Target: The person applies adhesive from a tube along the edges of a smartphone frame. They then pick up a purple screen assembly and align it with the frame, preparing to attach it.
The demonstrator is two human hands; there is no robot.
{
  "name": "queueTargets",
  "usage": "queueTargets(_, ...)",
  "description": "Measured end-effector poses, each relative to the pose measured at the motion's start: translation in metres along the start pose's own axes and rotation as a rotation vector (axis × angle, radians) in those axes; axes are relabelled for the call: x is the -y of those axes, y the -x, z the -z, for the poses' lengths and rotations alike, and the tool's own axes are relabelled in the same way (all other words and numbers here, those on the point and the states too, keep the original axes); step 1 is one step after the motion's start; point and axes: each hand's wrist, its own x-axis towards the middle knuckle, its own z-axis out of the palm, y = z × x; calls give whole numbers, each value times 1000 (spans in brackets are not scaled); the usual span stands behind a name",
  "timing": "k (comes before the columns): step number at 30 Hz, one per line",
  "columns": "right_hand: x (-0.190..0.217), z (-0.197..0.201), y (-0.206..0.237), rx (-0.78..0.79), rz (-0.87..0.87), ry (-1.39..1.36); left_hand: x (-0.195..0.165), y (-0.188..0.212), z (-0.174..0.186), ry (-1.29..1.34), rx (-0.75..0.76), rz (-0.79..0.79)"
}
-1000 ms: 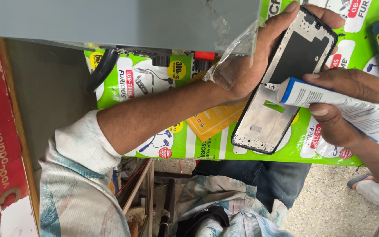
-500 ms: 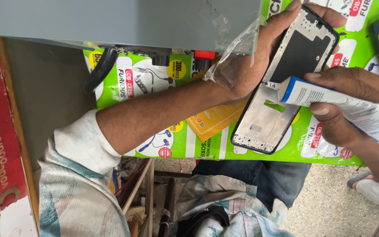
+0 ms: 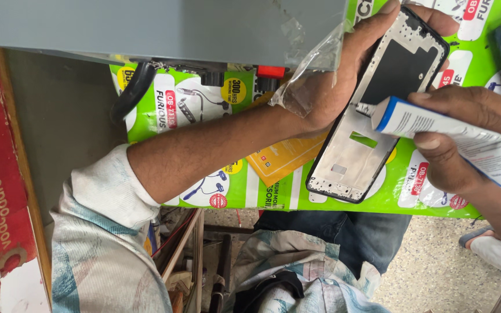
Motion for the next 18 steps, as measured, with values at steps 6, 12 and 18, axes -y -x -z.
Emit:
queueTargets(6, 26, 15, 15, 116, -254, -154, 2, 6, 0, -6, -7, -30)
queueTargets(12, -3, 14, 13, 8, -44, -56, 8, -10, -8, 19, -15, -8)
queueTargets(18, -51, -15, 60, -155, 113, -58, -6, -7, -15, 131, -1, -25)
